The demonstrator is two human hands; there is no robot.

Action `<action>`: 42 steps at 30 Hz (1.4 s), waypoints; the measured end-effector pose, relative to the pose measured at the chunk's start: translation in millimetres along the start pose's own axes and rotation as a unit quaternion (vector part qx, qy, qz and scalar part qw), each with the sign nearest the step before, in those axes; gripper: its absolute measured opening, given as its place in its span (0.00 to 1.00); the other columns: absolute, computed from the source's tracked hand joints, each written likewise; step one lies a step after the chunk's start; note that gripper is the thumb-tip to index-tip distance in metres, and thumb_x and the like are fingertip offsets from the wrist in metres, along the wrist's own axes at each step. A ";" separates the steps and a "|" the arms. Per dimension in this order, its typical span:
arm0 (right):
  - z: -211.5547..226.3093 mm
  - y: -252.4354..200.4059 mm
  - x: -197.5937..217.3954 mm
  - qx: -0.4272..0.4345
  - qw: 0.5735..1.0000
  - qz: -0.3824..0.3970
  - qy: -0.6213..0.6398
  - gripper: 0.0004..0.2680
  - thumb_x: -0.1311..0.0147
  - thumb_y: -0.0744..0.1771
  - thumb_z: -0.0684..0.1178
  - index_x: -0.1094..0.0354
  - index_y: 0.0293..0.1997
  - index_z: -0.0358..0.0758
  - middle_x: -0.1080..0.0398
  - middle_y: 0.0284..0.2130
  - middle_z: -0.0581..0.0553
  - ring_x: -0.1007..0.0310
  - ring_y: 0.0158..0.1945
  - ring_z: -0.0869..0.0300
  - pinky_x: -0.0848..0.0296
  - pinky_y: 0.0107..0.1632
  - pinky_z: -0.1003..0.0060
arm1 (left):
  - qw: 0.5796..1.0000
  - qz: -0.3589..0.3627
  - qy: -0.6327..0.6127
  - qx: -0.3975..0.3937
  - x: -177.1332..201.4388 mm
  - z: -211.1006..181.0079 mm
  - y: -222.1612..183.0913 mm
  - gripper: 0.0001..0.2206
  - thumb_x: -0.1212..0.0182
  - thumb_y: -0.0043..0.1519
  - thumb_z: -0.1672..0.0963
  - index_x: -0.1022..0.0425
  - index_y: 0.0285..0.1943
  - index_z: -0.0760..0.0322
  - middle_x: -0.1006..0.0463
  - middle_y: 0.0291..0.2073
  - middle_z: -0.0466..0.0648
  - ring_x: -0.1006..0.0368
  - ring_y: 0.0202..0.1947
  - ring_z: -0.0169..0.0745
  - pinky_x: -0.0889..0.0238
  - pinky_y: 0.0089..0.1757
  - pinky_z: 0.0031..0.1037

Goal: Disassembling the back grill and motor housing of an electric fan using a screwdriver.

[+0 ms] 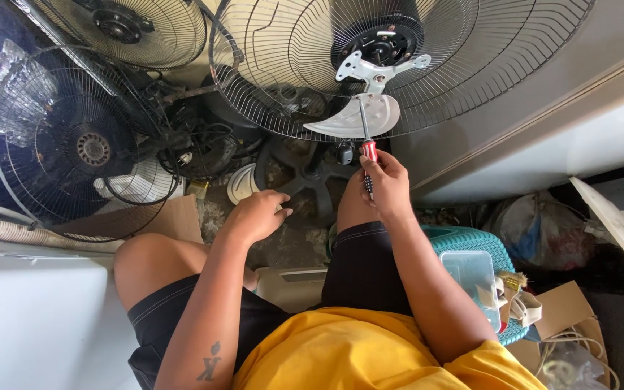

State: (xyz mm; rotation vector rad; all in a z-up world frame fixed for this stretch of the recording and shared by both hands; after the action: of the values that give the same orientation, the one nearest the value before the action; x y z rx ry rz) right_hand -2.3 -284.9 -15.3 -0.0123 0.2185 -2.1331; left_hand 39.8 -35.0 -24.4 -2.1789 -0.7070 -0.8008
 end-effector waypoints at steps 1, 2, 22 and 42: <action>0.7 -1.2 -0.2 0.000 1.000 0.000 0.000 0.14 0.44 0.68 0.41 0.35 0.59 0.23 0.33 0.19 0.36 0.39 0.09 0.60 0.47 0.09 0.69 | 1.000 0.000 0.000 0.000 0.0 -0.1 0.2 0.19 0.48 0.72 0.55 0.31 0.69 0.68 0.27 0.60 0.62 0.24 0.56 0.63 0.24 0.50 0.50; 1.0 -2.3 -0.3 -0.004 1.000 -0.002 -0.001 0.14 0.44 0.68 0.41 0.35 0.59 0.24 0.33 0.19 0.36 0.39 0.09 0.60 0.47 0.09 0.69 | 1.000 0.001 0.002 0.001 0.1 -0.1 0.3 0.19 0.48 0.72 0.54 0.31 0.69 0.68 0.27 0.60 0.61 0.24 0.56 0.62 0.23 0.50 0.49; -0.7 0.1 -2.3 -0.008 1.000 0.005 0.004 0.15 0.44 0.68 0.41 0.36 0.59 0.23 0.33 0.18 0.35 0.38 0.09 0.59 0.47 0.08 0.69 | 1.000 0.000 0.001 0.013 -1.3 -0.7 1.3 0.19 0.47 0.71 0.54 0.29 0.69 0.66 0.26 0.61 0.61 0.25 0.58 0.63 0.26 0.52 0.51; -4.0 -1.0 -3.1 -0.017 1.000 -0.009 0.018 0.13 0.44 0.68 0.41 0.33 0.57 0.25 0.34 0.17 0.36 0.39 0.09 0.58 0.48 0.07 0.68 | 0.999 0.020 -0.015 0.023 4.6 -9.2 -3.9 0.19 0.49 0.72 0.55 0.32 0.70 0.68 0.28 0.63 0.62 0.27 0.61 0.64 0.28 0.54 0.51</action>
State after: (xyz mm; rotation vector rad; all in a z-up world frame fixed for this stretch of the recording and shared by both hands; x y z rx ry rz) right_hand -1.8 -281.2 -18.8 0.0052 0.2763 -2.1478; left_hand 37.2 -38.5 -14.3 -2.1615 -0.6871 -0.7268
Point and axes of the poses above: each hand's wrist, its own y-axis towards the middle knuckle, its own x-axis out of the back of the hand, z = x × y, the point moved 6 cm from there along y, towards the middle knuckle
